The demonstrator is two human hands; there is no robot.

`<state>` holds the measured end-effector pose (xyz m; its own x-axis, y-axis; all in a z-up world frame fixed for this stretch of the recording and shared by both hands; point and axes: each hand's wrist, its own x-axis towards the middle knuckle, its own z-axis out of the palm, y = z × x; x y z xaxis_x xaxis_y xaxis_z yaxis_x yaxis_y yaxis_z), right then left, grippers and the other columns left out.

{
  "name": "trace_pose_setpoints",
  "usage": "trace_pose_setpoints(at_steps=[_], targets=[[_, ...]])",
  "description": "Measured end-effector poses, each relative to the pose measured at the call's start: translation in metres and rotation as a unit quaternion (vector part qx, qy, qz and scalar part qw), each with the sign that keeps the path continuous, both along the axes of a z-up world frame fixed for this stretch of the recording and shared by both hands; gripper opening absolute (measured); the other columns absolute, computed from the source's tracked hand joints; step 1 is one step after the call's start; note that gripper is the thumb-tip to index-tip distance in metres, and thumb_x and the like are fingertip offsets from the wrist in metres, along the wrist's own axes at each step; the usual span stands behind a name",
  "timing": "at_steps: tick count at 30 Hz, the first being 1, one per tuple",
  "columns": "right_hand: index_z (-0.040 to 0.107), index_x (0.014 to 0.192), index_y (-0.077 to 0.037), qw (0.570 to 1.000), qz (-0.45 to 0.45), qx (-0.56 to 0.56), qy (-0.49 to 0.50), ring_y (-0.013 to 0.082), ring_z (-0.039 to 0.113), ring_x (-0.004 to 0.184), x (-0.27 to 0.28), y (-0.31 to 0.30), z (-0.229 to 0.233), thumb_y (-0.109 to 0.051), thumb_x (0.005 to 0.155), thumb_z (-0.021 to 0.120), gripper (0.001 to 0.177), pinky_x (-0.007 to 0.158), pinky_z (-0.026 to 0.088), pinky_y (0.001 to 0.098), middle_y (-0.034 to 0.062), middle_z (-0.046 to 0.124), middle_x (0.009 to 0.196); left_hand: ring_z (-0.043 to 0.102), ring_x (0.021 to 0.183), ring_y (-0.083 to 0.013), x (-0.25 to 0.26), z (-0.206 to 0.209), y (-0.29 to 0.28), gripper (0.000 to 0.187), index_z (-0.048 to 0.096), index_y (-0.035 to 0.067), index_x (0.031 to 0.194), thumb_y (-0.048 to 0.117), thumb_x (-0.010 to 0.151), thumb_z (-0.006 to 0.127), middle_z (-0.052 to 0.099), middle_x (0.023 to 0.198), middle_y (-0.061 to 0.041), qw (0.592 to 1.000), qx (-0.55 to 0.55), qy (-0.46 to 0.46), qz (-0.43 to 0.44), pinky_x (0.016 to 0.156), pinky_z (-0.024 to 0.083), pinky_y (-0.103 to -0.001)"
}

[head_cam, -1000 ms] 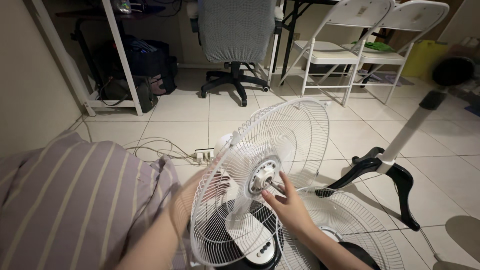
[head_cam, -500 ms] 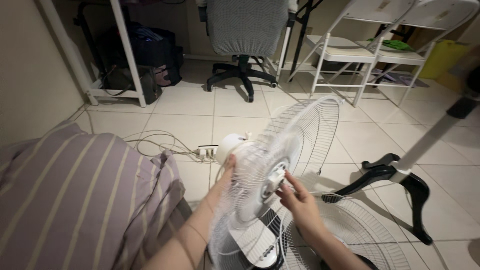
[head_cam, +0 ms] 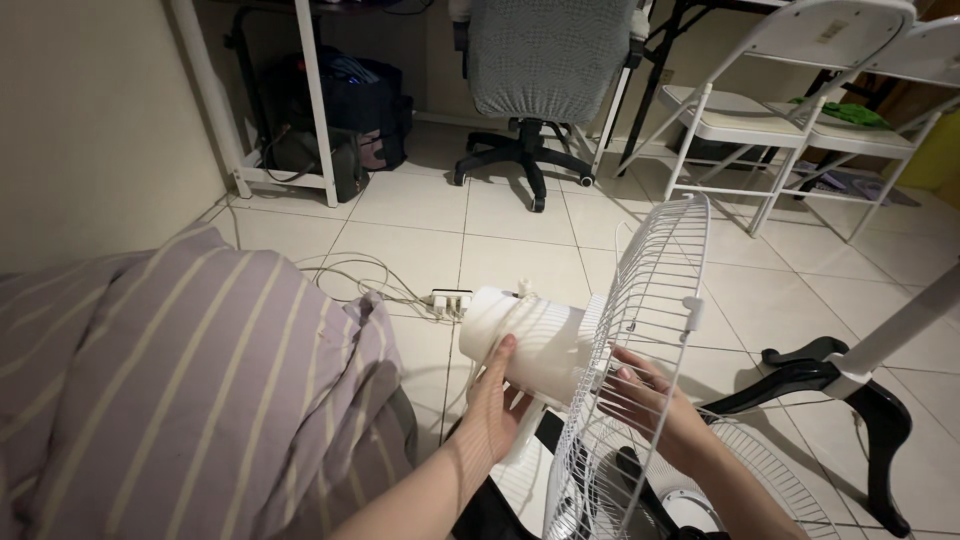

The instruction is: The person disassembles a white pedestal fan by removing the front grille and central hub. They then use a cloth to wipe the exposed motor housing and neck of the fan. The fan blades and rear grille remain attached during the cleaning.

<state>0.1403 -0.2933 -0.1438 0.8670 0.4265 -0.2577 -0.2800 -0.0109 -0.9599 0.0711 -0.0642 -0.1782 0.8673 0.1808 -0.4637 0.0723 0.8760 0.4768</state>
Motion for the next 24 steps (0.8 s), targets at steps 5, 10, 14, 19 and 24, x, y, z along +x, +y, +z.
trace_pose_setpoints(at_steps=[5,10,14,19,24], targets=[[0.04,0.156,-0.019,1.0,-0.005,-0.005,0.009,0.0303,0.064,0.128,-0.008,0.004,0.007,-0.03,0.096,0.051,0.061,0.107,0.053,0.0463,0.0167,0.062,0.144,0.049,0.133,-0.0297,0.002,0.007,0.002,0.104,0.033,0.022,0.153,0.071,0.071,0.073,0.047,0.145,-0.011,0.99,0.102,0.072,-0.072,0.112,0.048,-0.048],[0.045,0.156,-0.02,0.998,-0.056,-0.012,-0.015,0.0297,0.066,0.124,-0.025,0.019,0.011,-0.026,0.099,0.049,0.057,0.103,0.055,0.0455,0.0165,0.065,0.142,0.047,0.141,-0.0332,-0.017,0.026,0.009,0.109,0.034,0.013,0.157,0.088,0.079,0.043,0.048,0.154,-0.015,0.945,0.243,0.094,-0.196,0.114,0.043,-0.05],[0.041,0.156,-0.025,0.995,-0.079,-0.046,-0.051,0.0319,0.07,0.12,-0.042,0.03,0.008,-0.033,0.1,0.052,0.058,0.099,0.056,0.0426,0.0125,0.064,0.144,0.057,0.136,-0.0261,-0.048,0.051,0.026,0.109,0.047,0.015,0.152,0.089,0.074,0.031,0.059,0.15,-0.011,0.867,0.376,0.007,-0.329,0.11,0.043,-0.045],[0.039,0.152,-0.025,0.986,-0.042,-0.072,-0.146,0.0261,0.071,0.115,-0.045,0.009,-0.024,-0.034,0.092,0.061,0.065,0.095,0.055,0.0379,0.0107,0.059,0.141,0.052,0.142,-0.0303,-0.068,0.098,0.059,0.11,0.033,0.01,0.156,0.087,0.079,0.03,0.053,0.153,-0.017,0.885,0.341,-0.16,-0.275,0.115,0.043,-0.044],[0.067,0.112,0.0,0.93,-0.1,-0.225,-0.272,0.0376,0.062,0.09,-0.054,-0.036,-0.094,-0.025,0.1,0.071,0.027,0.082,0.057,0.0467,0.0255,0.068,0.096,0.053,0.141,-0.0281,-0.087,0.114,0.056,0.112,0.04,0.0,0.154,0.079,0.076,0.054,0.055,0.151,-0.018,0.827,0.456,-0.277,-0.179,0.114,0.044,-0.04]])
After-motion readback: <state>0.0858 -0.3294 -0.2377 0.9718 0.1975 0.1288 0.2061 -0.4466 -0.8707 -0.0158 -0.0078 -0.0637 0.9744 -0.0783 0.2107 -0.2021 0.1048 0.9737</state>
